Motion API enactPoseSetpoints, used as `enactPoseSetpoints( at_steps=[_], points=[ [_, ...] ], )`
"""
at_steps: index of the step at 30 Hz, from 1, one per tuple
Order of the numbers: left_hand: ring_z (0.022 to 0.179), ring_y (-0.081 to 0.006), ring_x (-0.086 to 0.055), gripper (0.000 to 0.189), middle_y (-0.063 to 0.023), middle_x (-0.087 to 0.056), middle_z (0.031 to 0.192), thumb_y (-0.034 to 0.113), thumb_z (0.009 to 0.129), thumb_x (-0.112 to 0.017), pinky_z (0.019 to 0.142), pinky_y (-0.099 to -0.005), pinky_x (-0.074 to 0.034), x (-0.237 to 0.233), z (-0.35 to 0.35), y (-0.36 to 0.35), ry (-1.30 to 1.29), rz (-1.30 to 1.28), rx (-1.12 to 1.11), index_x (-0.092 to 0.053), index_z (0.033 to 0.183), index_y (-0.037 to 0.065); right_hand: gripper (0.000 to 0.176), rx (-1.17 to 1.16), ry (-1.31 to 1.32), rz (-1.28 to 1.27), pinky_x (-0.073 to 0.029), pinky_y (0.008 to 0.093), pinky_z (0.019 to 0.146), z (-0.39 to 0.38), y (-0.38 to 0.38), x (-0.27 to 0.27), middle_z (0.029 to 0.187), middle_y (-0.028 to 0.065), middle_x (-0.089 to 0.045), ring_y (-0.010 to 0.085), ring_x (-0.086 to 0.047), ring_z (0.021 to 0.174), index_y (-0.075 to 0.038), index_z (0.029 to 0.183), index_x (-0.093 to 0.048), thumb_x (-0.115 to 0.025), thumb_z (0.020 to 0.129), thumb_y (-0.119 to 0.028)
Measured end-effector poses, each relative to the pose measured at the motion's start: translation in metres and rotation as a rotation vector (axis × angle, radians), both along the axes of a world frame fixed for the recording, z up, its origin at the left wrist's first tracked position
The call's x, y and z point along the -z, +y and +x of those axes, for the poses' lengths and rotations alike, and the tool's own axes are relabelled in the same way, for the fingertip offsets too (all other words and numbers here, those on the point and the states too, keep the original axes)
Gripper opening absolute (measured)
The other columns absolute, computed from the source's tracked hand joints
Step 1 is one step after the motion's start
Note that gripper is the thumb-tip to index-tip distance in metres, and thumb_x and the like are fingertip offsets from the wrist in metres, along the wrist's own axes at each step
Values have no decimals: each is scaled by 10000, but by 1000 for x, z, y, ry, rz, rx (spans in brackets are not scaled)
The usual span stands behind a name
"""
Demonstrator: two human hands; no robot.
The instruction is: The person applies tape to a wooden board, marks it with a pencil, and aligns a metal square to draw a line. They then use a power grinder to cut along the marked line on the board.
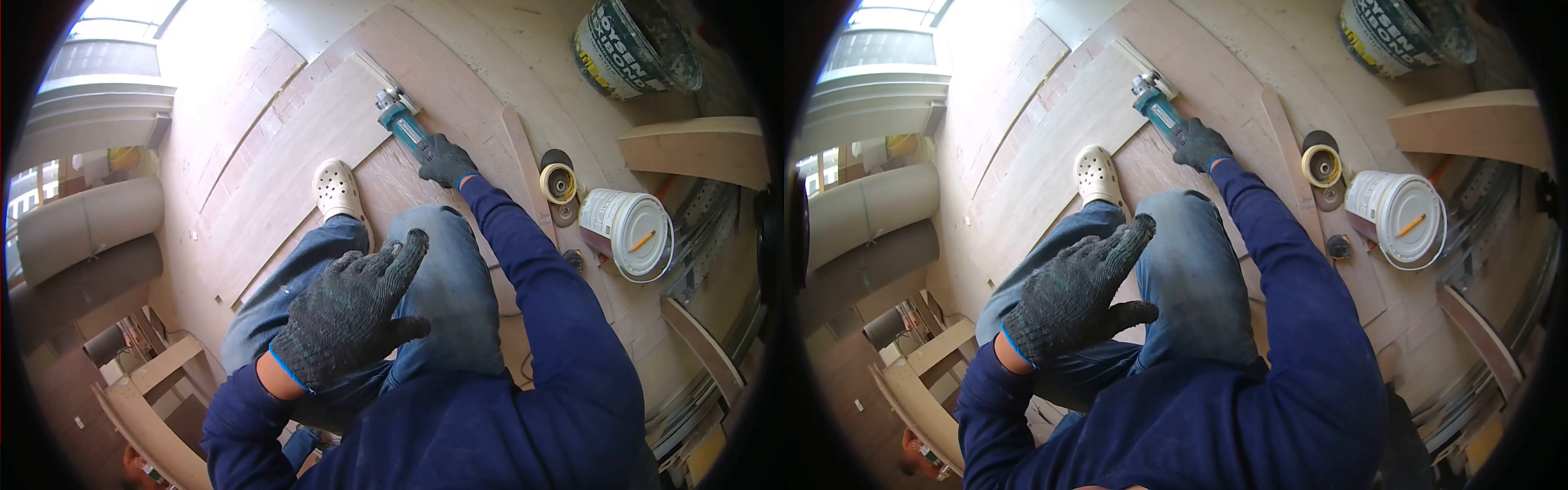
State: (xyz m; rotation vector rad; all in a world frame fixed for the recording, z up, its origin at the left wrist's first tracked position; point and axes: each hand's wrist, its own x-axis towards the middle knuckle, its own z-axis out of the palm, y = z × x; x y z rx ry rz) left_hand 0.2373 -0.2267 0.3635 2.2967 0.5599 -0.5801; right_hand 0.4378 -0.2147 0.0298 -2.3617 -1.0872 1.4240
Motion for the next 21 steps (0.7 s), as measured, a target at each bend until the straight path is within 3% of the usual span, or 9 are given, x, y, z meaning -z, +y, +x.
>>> enactPoseSetpoints(
  at_steps=[9,19,21],
  points=[
    [1217,-417,-561,873,-245,-584,1304,378,787,-813,1052,-471,-438,4,-7,3,-32,16,-17,-393,1466,26,751,8,-29,50,-500,461,988,-3,35,3,1217,232,-639,387,-621,1159,-62,1296,-448,-786,670,-306],
    [1229,-417,-553,869,-241,-571,1328,384,794,-806,1061,-470,-431,1,-2,2,-33,21,-4,-386,1472,38,746,1,-3,8,-506,479,963,-1,-12,13,1196,260,-635,417,-630,1119,-76,1291,-417,-770,679,-315],
    [1231,-415,-553,868,-239,-569,1334,382,795,-806,1063,-469,-430,-2,0,1,-26,7,0,-386,1471,36,775,-7,-75,83,-529,483,899,-4,-18,23,1069,246,-669,404,-673,1008,-91,1300,-401,-762,647,-302]
  ],
)
